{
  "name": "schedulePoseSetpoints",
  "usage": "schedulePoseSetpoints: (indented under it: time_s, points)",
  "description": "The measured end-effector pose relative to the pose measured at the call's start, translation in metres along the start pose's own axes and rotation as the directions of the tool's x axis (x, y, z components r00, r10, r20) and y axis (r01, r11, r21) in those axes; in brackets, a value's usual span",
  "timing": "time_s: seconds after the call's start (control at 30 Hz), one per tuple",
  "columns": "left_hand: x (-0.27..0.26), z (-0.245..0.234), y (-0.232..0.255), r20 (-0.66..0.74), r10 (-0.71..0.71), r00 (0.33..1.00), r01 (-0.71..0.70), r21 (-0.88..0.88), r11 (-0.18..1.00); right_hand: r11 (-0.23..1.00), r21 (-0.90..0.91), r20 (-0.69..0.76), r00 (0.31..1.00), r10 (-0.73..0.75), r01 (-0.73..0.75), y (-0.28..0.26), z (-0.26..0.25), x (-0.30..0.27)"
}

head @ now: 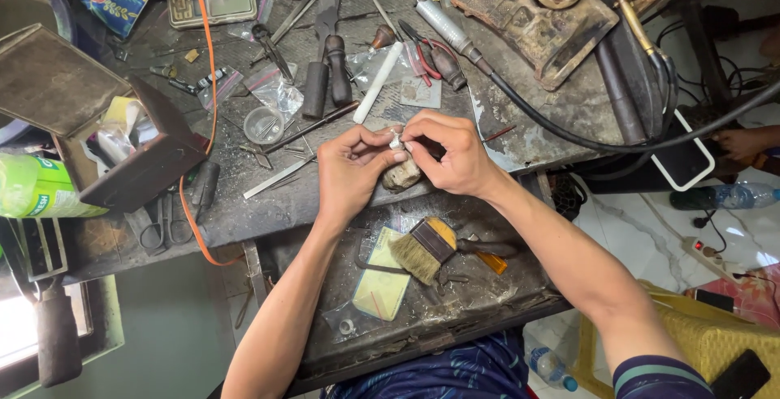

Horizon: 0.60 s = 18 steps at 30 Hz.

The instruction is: A person is meticulously shaping and inspecting a small metal jewelry component using hand tools at a workbench.

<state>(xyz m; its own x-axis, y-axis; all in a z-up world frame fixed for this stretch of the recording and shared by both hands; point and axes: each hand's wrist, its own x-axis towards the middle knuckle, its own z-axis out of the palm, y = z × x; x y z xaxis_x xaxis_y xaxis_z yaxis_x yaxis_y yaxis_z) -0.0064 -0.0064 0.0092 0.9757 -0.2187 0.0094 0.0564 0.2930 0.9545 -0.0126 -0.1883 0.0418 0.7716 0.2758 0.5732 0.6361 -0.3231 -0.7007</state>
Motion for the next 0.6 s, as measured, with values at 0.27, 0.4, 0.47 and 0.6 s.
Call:
schedulePoseSetpoints:
  time_s: [0.27,0.4,0.47,0.6]
  points:
    - [0.0018,-0.0012,0.0000,0.002,0.005,1.000,-0.005,0.014,1.000,1.000,0.011,-0.015,1.000,0.006,-0.006,0.0000,0.0006,0.0005]
    - [0.0020,-0.0016,-0.0021,0.002,0.001,1.000,-0.001,0.007,1.000,0.999,0.034,-0.023,0.999,0.032,-0.031,-0.0028,0.0004,0.0014]
    - [0.0013,-0.0013,-0.0008,0.004,0.000,1.000,0.000,0.000,1.000,0.999,0.025,-0.022,0.999,0.035,-0.034,-0.0031,0.0011,0.0011]
    - [0.0021,-0.0021,-0.0029,-0.007,0.003,1.000,-0.003,-0.001,1.000,0.999,0.028,-0.013,0.999,0.038,-0.037,-0.0030,0.0003,0.0021]
